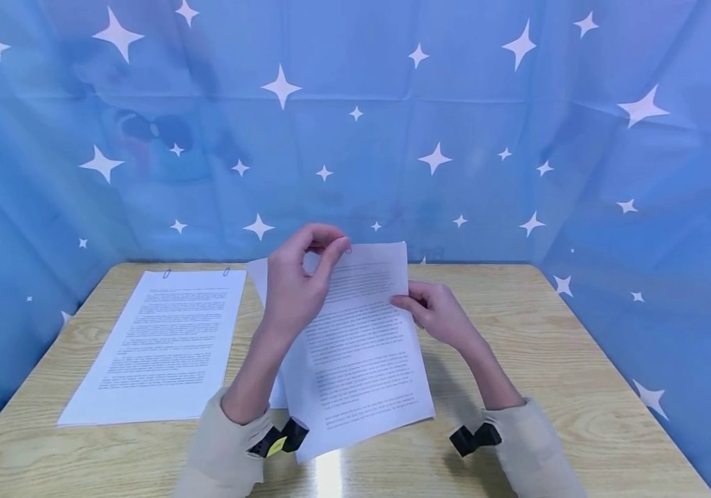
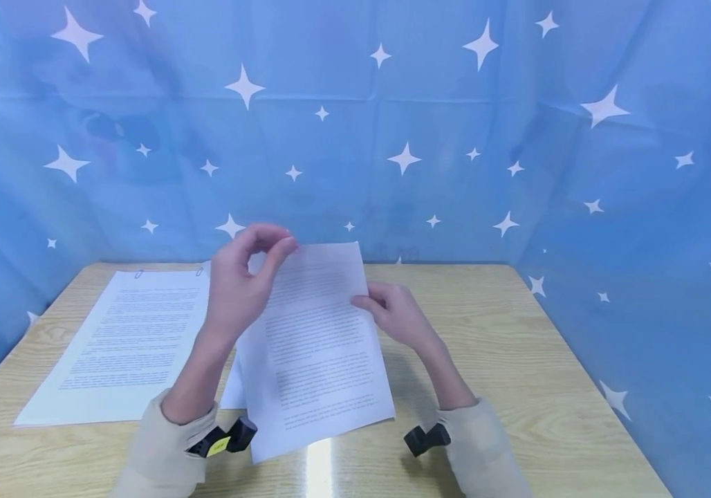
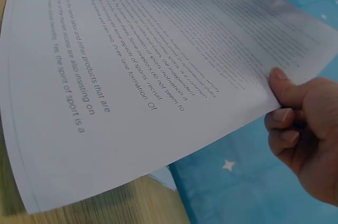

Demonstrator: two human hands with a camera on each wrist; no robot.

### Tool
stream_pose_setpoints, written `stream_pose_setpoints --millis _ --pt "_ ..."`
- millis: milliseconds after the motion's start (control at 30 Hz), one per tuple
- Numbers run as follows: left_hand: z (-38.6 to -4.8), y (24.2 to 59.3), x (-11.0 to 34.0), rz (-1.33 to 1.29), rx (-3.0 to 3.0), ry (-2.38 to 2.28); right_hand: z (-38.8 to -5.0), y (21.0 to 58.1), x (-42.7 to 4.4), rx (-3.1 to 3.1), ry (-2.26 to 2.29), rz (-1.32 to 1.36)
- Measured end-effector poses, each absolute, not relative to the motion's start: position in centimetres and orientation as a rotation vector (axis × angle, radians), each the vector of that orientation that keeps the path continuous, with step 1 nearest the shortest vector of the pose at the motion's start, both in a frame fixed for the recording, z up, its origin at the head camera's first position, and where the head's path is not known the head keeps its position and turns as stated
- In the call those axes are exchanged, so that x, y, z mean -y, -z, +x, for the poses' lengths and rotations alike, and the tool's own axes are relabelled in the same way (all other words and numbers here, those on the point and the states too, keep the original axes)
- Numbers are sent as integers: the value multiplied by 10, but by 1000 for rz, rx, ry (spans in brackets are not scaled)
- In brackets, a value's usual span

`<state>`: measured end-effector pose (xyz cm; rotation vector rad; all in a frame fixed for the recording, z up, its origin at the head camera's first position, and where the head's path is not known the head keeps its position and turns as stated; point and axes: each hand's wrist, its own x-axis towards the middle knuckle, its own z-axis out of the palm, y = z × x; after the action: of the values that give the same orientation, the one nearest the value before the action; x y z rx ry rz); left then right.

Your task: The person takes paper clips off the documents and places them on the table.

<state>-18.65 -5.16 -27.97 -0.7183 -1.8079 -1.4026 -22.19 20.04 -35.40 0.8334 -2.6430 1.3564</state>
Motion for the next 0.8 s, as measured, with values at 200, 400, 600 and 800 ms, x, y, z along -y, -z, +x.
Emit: stream_pose_setpoints --millis 200,400,600,800 --pt "-182 281 63 -723 1833 1392 -222 355 -201 2639 -1349 837" --pt "-179 285 76 -705 1873 1371 -223 356 -201 2629 -1345 854" --pt "-180 293 89 -677 1930 1349 -224 356 -201 2620 -1351 858" --pt "-179 301 102 -638 1993 1301 -223 355 -200 2642 -1367 811"
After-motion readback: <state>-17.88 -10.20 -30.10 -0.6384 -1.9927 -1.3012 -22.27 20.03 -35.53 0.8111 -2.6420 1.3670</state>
